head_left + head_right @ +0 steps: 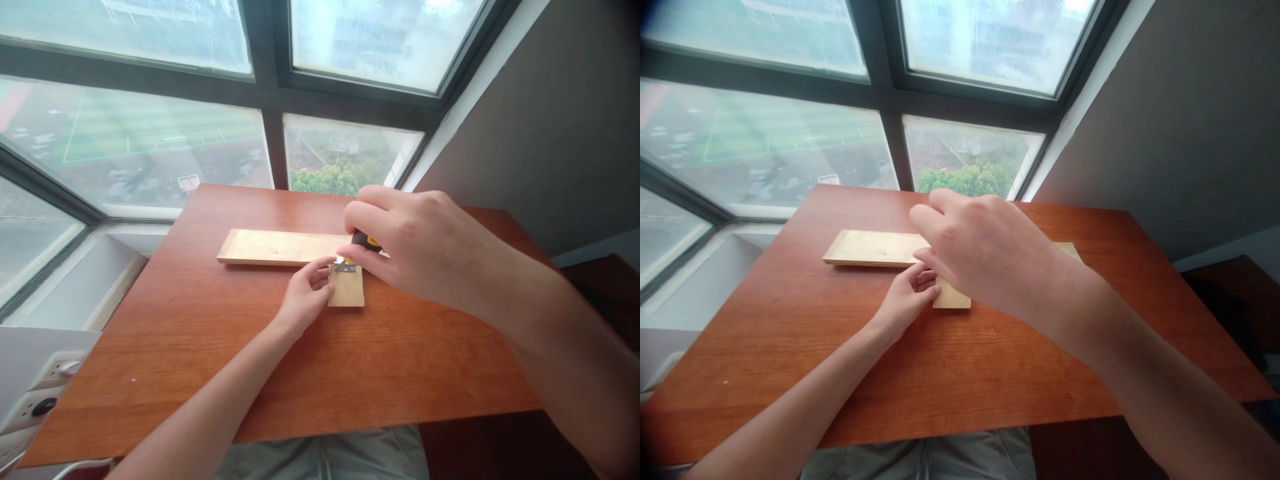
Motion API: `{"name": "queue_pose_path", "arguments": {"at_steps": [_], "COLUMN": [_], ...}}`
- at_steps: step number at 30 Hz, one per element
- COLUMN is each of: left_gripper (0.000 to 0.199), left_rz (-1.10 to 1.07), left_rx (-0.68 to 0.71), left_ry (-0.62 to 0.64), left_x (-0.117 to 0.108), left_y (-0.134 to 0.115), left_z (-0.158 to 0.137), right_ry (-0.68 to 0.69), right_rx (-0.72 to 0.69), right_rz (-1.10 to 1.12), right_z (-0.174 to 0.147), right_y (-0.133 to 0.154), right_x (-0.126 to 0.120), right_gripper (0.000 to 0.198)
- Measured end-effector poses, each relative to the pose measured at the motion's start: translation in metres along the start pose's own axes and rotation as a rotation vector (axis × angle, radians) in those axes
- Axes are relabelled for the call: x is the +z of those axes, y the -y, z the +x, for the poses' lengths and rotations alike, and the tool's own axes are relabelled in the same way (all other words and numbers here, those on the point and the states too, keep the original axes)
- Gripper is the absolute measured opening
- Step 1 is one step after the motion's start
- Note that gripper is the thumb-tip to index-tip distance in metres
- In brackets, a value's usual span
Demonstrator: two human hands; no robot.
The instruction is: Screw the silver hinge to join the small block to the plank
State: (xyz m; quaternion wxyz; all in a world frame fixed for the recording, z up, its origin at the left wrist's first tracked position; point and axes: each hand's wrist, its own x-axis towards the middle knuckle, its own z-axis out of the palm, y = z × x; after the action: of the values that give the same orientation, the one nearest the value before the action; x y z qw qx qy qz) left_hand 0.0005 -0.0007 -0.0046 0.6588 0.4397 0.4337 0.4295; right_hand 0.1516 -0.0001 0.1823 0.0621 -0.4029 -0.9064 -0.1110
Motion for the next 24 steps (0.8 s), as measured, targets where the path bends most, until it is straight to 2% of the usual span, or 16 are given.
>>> {"name": "queue_pose_path", "arguments": {"at_steps": [4, 6, 10, 12, 14, 18, 20, 22, 24], "left_gripper": [0.054, 0.056, 0.058, 0.058, 0.058, 0.056, 0.057, 0.058, 0.059], "left_rz": [-0.009, -0.007, 0.003, 0.004, -0.001, -0.016, -0.025, -0.022, -0.016], "left_rx": [-0.010, -0.009, -0.007, -0.006, -0.003, -0.008, -0.013, -0.013, -0.014], "left_ry": [0.003, 0.002, -0.009, -0.009, -0.009, -0.006, 0.000, 0.000, 0.001], "left_x": [-0.001, -0.002, -0.002, -0.001, -0.001, -0.001, -0.001, -0.001, -0.001], "left_y": [0.000, 0.001, 0.000, -0.001, -0.002, -0.003, -0.004, -0.005, -0.005], "left_z": [0.000, 0.000, 0.000, 0.000, 0.000, -0.001, -0.002, -0.002, -0.001], "right_ry": [-0.032, -0.026, 0.049, 0.074, 0.074, 0.072, 0.072, 0.072, 0.065], "right_rx": [0.213, 0.284, 0.161, 0.111, 0.102, 0.189, 0.207, 0.169, 0.123], "right_rz": [-0.177, -0.170, 0.048, 0.094, 0.040, -0.132, -0.095, 0.002, 0.079], "right_z": [0.003, 0.002, -0.001, -0.001, -0.001, -0.004, -0.008, -0.012, -0.014], "right_y": [0.000, -0.001, -0.002, -0.002, -0.003, -0.007, -0.006, -0.004, 0.000], "right_x": [0.003, 0.001, -0.006, -0.008, -0.007, -0.003, -0.004, -0.007, -0.008], "right_gripper": [0.034, 0.033, 0.012, 0.015, 0.012, 0.034, 0.029, 0.014, 0.019]}}
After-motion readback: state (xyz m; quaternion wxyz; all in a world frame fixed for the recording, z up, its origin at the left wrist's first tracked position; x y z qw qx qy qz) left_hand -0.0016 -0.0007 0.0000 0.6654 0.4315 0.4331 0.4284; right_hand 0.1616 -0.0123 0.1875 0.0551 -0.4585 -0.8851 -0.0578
